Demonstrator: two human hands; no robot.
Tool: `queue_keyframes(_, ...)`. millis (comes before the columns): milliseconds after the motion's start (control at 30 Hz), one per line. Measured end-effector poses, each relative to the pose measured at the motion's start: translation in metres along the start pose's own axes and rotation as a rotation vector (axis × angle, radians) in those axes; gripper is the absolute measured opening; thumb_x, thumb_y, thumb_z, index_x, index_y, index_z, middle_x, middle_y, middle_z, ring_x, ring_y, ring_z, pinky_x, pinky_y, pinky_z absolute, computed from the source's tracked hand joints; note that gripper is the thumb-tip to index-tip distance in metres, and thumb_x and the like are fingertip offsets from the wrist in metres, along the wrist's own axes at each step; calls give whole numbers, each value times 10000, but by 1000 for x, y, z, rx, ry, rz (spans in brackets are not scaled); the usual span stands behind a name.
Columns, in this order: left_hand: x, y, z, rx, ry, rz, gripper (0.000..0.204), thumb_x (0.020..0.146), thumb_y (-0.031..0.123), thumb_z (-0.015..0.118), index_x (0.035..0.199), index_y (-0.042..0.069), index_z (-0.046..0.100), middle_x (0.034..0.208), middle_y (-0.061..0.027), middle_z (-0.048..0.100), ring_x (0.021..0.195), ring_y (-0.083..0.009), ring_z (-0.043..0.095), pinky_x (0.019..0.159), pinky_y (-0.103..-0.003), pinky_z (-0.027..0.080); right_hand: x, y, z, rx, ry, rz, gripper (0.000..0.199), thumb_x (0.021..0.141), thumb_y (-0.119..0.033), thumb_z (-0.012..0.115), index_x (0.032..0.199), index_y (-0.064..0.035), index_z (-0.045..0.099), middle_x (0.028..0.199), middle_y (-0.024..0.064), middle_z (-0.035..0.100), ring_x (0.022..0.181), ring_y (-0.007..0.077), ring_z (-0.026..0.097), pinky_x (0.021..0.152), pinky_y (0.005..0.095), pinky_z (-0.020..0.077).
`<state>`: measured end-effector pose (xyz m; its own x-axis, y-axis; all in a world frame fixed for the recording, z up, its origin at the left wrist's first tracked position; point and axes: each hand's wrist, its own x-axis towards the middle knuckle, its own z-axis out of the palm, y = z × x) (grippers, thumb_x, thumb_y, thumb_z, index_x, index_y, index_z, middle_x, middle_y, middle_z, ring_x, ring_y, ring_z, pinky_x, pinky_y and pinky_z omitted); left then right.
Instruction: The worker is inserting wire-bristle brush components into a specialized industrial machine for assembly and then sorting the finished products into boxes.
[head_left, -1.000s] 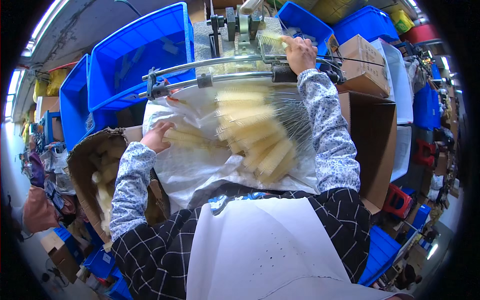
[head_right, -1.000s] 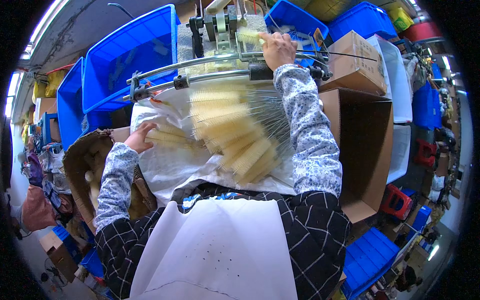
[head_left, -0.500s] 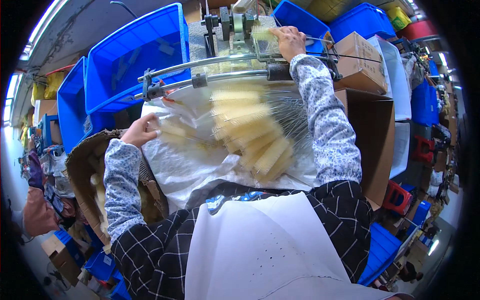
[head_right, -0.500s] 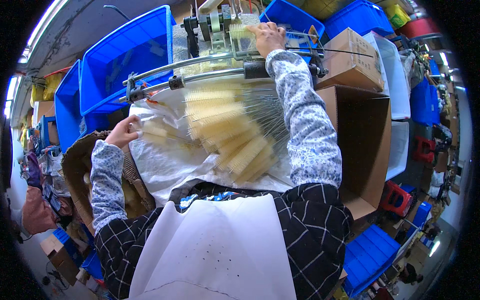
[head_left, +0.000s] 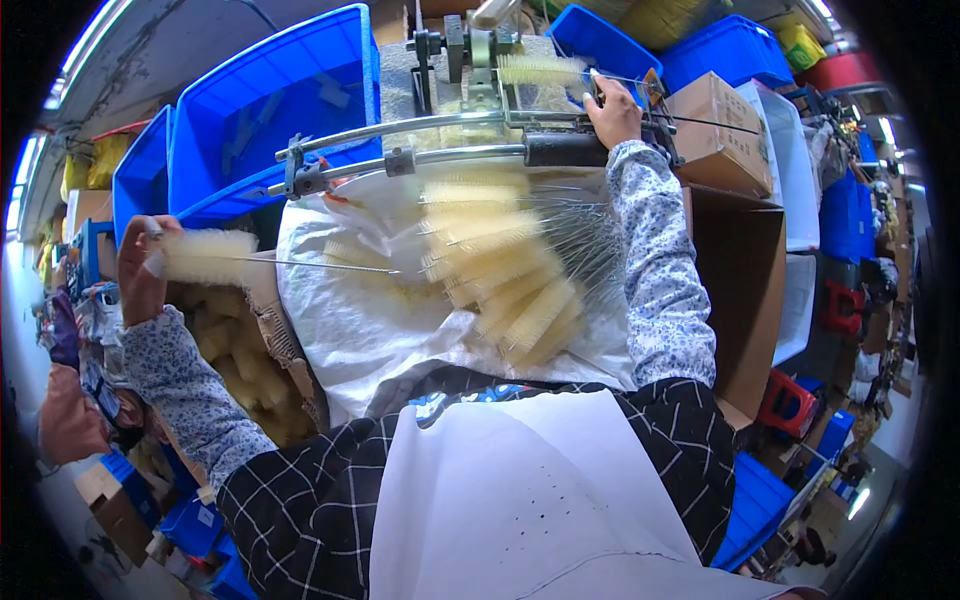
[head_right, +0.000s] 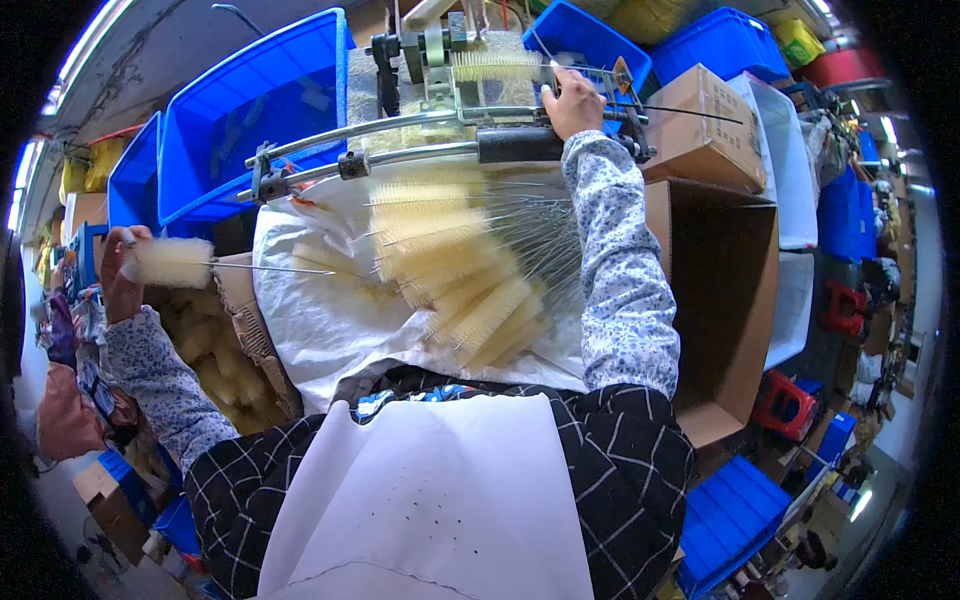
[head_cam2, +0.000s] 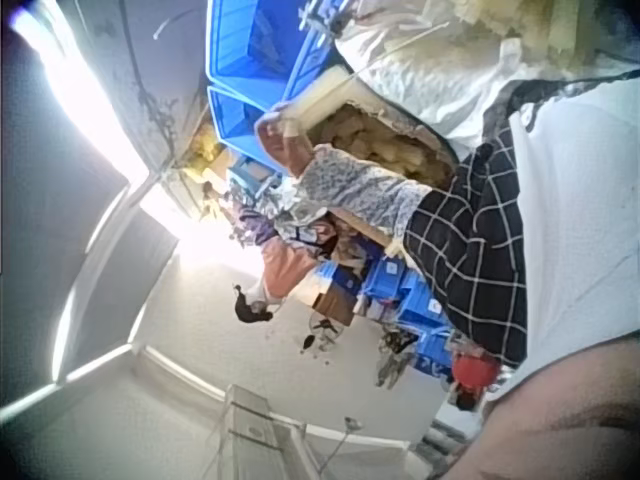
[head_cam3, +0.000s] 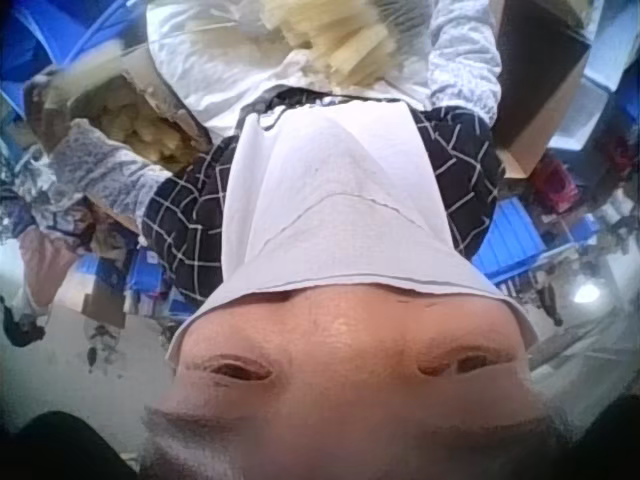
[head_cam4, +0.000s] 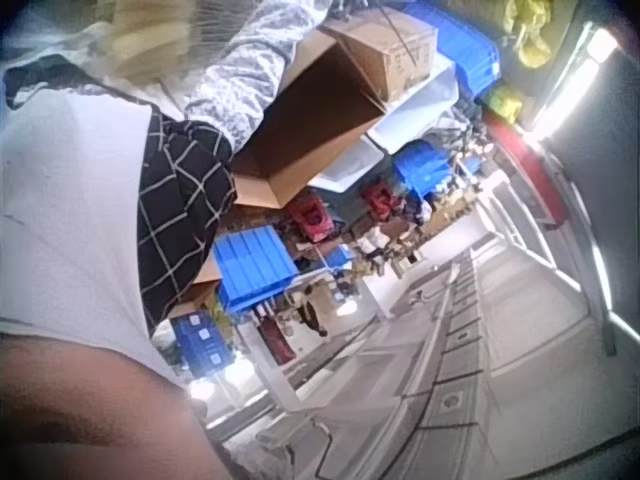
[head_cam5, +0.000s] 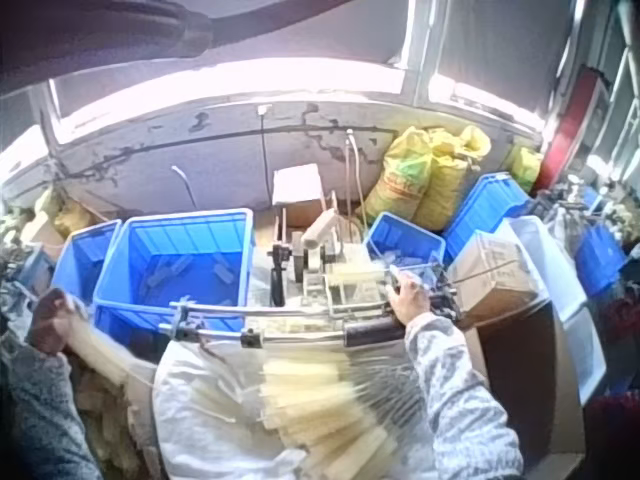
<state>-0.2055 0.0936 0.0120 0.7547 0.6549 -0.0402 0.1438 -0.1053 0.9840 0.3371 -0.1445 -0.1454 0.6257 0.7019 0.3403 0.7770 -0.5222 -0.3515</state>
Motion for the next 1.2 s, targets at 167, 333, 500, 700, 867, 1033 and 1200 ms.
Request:
queue_keyframes(167,-3,4,-7,-245,55,178,295,763,167,550,1014,69,429,964,-102,439,859,-150,436,750,-240,373,-6,-44,2,-55,7,-32,356,719,-187,579,1061,-92,556,1011,84,568,932,251,535,792,369,417)
queue_keyframes(333,9,18,16,-295,-47,235,290,783,183,553,1019,73,425,961,-102,440,845,-148,434,742,-245,378,-9,-81,14,-50,11,-34,343,722,-214,565,1044,-94,560,996,83,569,928,253,535,764,419,410)
queue_keyframes(500,23,31,47,-255,-64,188,257,793,214,558,970,74,434,950,-105,461,826,-135,448,726,-237,383,-10,-140,23,-90,-115,-40,369,754,-230,523,1100,-103,509,1006,62,539,942,233,513,746,428,402)
queue_keyframes(700,44,25,64,-264,-154,190,336,736,222,630,973,77,443,961,-106,467,856,-147,454,749,-243,383,-10,-113,20,-63,-66,-36,353,758,-236,538,1084,-99,531,1001,72,548,938,252,518,760,424,396)
queue_keyframes(867,34,16,52,-247,-102,211,390,723,223,640,1021,69,440,972,-110,466,876,-152,455,771,-254,381,-1,-54,7,-37,-45,-19,291,739,-212,572,1014,-116,571,1019,62,561,964,235,520,793,444,387)
queue_keyframes(1033,30,9,54,-267,-72,190,437,721,241,633,1063,60,431,1005,-113,460,902,-160,458,794,-264,379,5,5,-4,-36,-50,-29,338,728,-236,593,1044,-119,572,1005,84,569,941,253,536,795,386,415)
queue_keyframes(1200,46,14,83,-338,-149,219,457,731,249,609,1100,55,422,1063,-125,453,978,-184,461,833,-292,376,33,44,-23,-149,17,-40,274,788,-277,517,1001,-131,609,1003,101,583,932,239,535,918,390,307)
